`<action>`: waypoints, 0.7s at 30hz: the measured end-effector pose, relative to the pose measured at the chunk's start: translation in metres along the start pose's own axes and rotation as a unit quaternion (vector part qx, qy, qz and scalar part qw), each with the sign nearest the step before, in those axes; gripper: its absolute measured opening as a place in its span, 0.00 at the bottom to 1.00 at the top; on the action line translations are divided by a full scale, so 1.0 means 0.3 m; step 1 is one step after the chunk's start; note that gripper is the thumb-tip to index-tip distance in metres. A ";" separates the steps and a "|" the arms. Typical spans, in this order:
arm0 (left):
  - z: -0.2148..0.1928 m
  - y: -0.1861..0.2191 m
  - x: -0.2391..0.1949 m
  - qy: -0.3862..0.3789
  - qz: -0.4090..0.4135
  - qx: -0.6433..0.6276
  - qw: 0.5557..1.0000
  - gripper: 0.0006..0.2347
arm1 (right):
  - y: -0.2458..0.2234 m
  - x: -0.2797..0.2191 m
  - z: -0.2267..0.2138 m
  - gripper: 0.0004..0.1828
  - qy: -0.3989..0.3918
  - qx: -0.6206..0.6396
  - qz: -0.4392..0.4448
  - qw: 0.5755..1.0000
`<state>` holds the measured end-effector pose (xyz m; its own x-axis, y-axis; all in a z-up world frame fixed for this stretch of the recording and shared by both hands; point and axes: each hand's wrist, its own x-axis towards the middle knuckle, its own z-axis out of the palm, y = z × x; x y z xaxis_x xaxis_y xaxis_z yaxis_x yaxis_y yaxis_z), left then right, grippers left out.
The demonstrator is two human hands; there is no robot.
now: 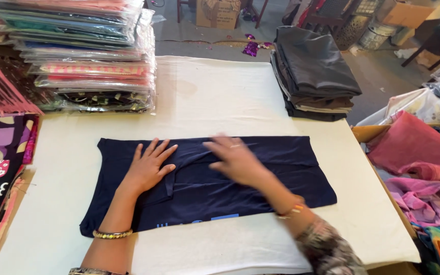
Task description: The person folds a black t-shirt and a navy blue t-shirt on a white table. They smooth the fabric, fold the sleeves inward, and then fold the shirts into neat rectangles before stacking them on a pile of other folded clothes.
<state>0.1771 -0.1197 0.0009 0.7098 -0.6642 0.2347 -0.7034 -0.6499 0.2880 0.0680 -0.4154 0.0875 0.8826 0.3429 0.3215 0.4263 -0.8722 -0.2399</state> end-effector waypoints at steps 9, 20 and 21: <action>-0.014 -0.071 -0.027 -0.122 -0.172 0.129 0.969 0.36 | 0.164 0.026 0.232 0.44 -0.158 0.004 0.064 0.985; -0.001 -0.089 -0.024 -0.151 -0.204 0.107 0.961 0.38 | 0.860 -0.447 -0.026 0.39 -0.073 -0.114 0.388 0.912; 0.006 -0.095 -0.027 -0.148 -0.205 0.108 0.962 0.38 | 0.857 -0.444 -0.028 0.39 -0.070 -0.114 0.386 0.913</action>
